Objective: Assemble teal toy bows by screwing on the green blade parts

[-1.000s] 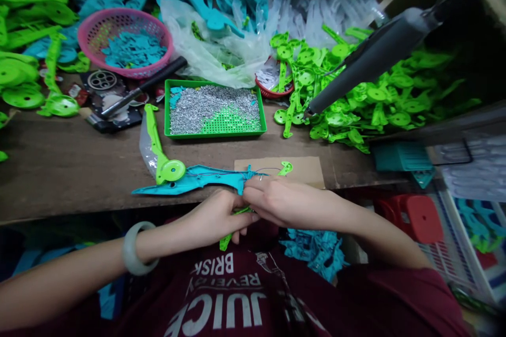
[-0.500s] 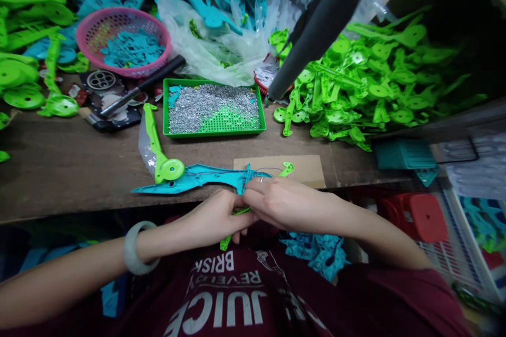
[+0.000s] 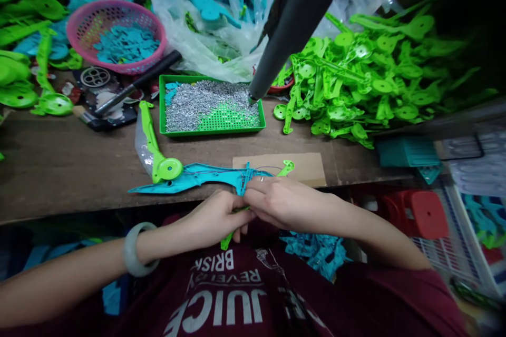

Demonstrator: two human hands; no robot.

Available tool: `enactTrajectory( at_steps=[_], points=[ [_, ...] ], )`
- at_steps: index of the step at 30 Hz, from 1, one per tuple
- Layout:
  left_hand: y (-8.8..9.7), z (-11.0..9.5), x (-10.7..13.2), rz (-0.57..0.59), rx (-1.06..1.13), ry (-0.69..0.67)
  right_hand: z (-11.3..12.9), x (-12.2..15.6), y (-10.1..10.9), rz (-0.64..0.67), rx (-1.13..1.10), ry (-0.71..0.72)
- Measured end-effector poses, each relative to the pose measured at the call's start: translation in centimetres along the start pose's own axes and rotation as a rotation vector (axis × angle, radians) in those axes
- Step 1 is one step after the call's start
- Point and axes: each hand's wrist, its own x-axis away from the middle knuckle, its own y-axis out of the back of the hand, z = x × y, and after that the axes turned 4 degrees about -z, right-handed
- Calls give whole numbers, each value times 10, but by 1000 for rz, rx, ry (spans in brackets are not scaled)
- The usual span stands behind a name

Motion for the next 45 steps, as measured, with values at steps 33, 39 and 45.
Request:
enactTrajectory(
  at_steps=[33, 39, 45],
  points=[
    [-2, -10, 6, -493, 341, -345, 15, 7, -63, -1106, -184, -182],
    [1, -19, 9, -572, 10, -407, 35, 5, -29, -827, 325, -80],
    [4, -25, 22, -416, -10, -387, 20, 16, 15, -575, 435, -62]
  ],
)
